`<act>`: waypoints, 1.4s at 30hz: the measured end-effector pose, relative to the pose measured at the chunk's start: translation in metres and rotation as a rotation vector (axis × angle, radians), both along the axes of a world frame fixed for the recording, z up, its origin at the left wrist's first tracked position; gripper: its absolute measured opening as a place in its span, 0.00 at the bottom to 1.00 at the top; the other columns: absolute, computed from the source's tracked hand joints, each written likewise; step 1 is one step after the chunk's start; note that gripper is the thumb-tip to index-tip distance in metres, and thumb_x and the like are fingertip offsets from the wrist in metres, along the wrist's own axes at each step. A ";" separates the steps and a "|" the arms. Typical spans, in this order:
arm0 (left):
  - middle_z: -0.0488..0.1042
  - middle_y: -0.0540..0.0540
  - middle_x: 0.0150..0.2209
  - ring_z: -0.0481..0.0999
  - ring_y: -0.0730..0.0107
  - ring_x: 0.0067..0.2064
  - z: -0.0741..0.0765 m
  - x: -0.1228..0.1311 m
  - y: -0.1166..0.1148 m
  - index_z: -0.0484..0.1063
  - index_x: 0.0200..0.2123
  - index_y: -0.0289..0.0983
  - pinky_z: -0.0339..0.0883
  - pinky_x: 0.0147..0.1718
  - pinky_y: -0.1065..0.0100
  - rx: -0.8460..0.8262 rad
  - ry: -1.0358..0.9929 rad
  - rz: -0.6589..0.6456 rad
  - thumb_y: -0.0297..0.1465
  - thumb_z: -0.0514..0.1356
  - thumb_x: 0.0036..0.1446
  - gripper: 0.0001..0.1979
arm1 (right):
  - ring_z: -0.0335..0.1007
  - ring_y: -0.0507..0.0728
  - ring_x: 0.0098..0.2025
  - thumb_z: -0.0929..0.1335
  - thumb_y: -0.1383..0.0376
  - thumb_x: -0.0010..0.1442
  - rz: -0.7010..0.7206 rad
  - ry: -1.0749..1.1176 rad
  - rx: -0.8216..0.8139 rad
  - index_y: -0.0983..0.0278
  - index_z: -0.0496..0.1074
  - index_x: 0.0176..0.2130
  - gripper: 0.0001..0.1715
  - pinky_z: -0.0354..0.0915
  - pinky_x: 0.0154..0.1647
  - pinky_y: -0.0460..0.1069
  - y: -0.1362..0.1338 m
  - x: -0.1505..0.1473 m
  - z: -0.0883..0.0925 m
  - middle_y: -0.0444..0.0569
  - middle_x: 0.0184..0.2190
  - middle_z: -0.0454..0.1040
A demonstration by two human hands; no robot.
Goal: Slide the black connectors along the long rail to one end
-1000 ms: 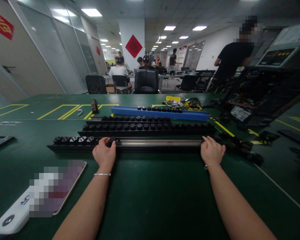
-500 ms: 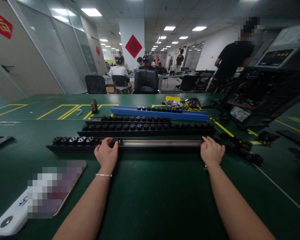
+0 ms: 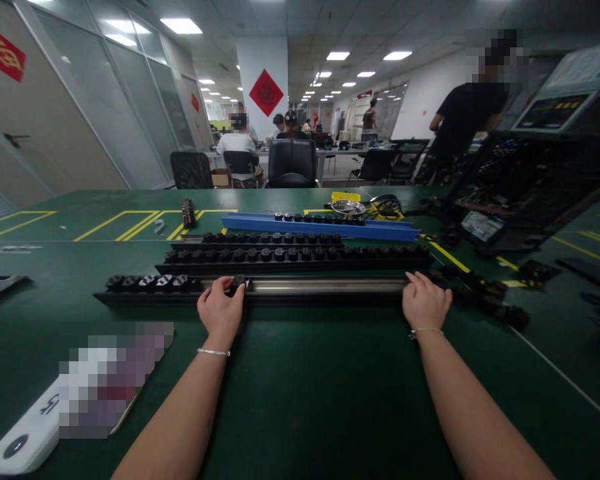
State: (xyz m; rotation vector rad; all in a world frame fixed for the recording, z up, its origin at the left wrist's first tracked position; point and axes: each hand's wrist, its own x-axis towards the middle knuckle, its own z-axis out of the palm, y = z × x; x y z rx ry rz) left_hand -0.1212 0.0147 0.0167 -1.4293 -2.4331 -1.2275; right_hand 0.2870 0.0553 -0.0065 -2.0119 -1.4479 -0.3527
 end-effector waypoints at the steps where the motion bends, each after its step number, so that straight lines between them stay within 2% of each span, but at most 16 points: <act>1: 0.78 0.48 0.39 0.75 0.65 0.45 0.000 0.001 0.000 0.69 0.41 0.41 0.54 0.55 0.60 0.002 0.002 -0.003 0.39 0.59 0.52 0.14 | 0.62 0.60 0.49 0.55 0.63 0.60 0.003 0.002 -0.004 0.62 0.72 0.50 0.26 0.45 0.61 0.64 0.000 0.000 0.000 0.51 0.53 0.69; 12: 0.79 0.49 0.39 0.76 0.65 0.45 0.005 0.007 -0.001 0.70 0.41 0.43 0.56 0.54 0.61 -0.024 -0.005 -0.039 0.39 0.60 0.51 0.13 | 0.62 0.61 0.49 0.56 0.63 0.59 0.016 0.002 -0.010 0.60 0.73 0.50 0.26 0.46 0.60 0.66 0.002 0.004 -0.002 0.51 0.52 0.70; 28: 0.80 0.50 0.37 0.76 0.66 0.44 -0.002 0.006 0.001 0.71 0.43 0.45 0.54 0.55 0.60 -0.043 0.051 -0.100 0.40 0.59 0.53 0.14 | 0.63 0.60 0.48 0.57 0.64 0.59 -0.001 -0.001 0.006 0.61 0.73 0.50 0.25 0.46 0.60 0.65 0.002 0.002 -0.001 0.51 0.52 0.70; 34: 0.79 0.50 0.38 0.76 0.66 0.44 -0.004 0.007 0.001 0.70 0.44 0.44 0.52 0.56 0.59 -0.022 0.055 -0.152 0.39 0.58 0.54 0.14 | 0.61 0.61 0.51 0.57 0.64 0.58 -0.002 0.026 0.009 0.58 0.73 0.49 0.24 0.44 0.60 0.68 0.002 0.001 -0.001 0.50 0.52 0.70; 38: 0.79 0.49 0.38 0.76 0.65 0.43 -0.007 0.005 0.002 0.70 0.44 0.44 0.50 0.57 0.58 -0.018 0.068 -0.209 0.38 0.58 0.54 0.14 | 0.59 0.61 0.54 0.57 0.62 0.59 0.065 0.025 0.028 0.60 0.73 0.49 0.23 0.42 0.60 0.68 0.001 -0.011 0.005 0.51 0.51 0.71; 42: 0.79 0.49 0.37 0.76 0.64 0.43 -0.008 0.005 0.002 0.70 0.44 0.44 0.48 0.58 0.56 -0.026 0.079 -0.234 0.38 0.58 0.54 0.14 | 0.59 0.61 0.55 0.57 0.62 0.59 0.193 0.022 0.060 0.61 0.72 0.49 0.23 0.44 0.61 0.65 0.001 -0.039 0.014 0.51 0.50 0.72</act>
